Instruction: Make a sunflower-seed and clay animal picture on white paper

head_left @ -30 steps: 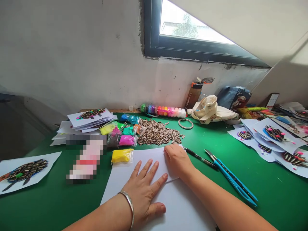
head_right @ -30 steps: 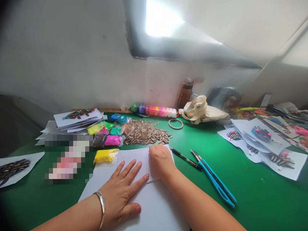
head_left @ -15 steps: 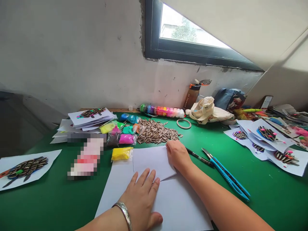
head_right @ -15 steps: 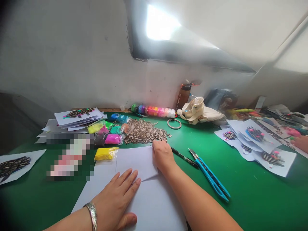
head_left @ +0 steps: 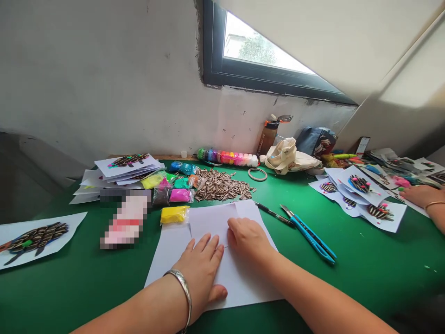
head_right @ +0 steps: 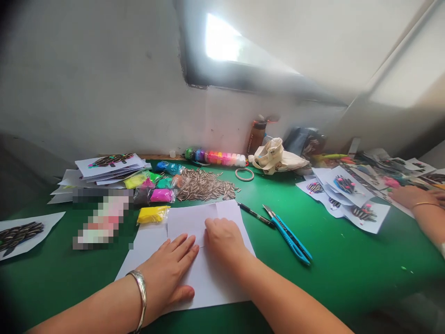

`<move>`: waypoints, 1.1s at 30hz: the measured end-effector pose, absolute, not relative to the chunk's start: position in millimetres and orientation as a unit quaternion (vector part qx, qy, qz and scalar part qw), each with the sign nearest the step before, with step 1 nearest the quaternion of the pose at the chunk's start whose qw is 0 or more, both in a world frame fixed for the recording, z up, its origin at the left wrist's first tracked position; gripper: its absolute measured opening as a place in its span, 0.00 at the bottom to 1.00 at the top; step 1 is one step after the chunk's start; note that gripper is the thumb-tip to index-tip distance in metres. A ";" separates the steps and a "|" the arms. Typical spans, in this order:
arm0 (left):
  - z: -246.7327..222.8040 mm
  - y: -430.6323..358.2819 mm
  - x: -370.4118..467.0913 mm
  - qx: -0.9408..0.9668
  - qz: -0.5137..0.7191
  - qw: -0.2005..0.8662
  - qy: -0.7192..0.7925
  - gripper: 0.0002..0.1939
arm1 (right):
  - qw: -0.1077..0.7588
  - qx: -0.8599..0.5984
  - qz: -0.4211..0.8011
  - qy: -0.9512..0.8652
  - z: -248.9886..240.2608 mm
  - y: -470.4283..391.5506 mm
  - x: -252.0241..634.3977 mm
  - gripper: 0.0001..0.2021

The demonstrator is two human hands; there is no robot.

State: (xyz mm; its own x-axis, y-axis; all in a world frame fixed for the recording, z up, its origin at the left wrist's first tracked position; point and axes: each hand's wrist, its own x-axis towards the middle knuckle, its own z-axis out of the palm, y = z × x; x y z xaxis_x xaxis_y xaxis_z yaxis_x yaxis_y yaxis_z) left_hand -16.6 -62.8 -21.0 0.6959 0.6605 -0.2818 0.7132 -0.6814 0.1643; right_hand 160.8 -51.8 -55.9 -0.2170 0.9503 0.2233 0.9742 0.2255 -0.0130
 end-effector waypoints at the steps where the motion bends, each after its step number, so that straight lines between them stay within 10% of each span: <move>1: -19.6 -62.5 -17.5 0.910 -0.103 0.135 0.378 0.40 | 0.098 -0.628 -0.071 -0.768 -55.6 -53.1 164.8 0.06; 15: 4.3 -57.3 -29.4 0.915 -0.101 0.045 0.388 0.20 | 0.114 -0.694 -0.105 -0.703 -57.5 -70.9 198.7 0.06; 23: -20.6 -51.3 -20.7 0.936 0.130 -0.015 0.327 0.22 | 0.136 -0.687 -0.098 -0.707 -58.8 -71.1 198.2 0.06; 33: -40.8 -37.7 -15.0 0.949 -0.017 0.125 0.288 0.33 | 0.312 -0.705 -0.053 -0.635 -48.2 -62.6 244.7 0.13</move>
State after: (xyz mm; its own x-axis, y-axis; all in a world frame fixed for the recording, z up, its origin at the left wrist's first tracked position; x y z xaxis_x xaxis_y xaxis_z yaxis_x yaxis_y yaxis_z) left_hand -15.0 -37.7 -40.8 0.8337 0.5422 -0.1047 0.5508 -0.8028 0.2283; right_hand 244.7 -62.6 -48.2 0.1892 0.8617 0.4708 0.9276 0.0004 -0.3736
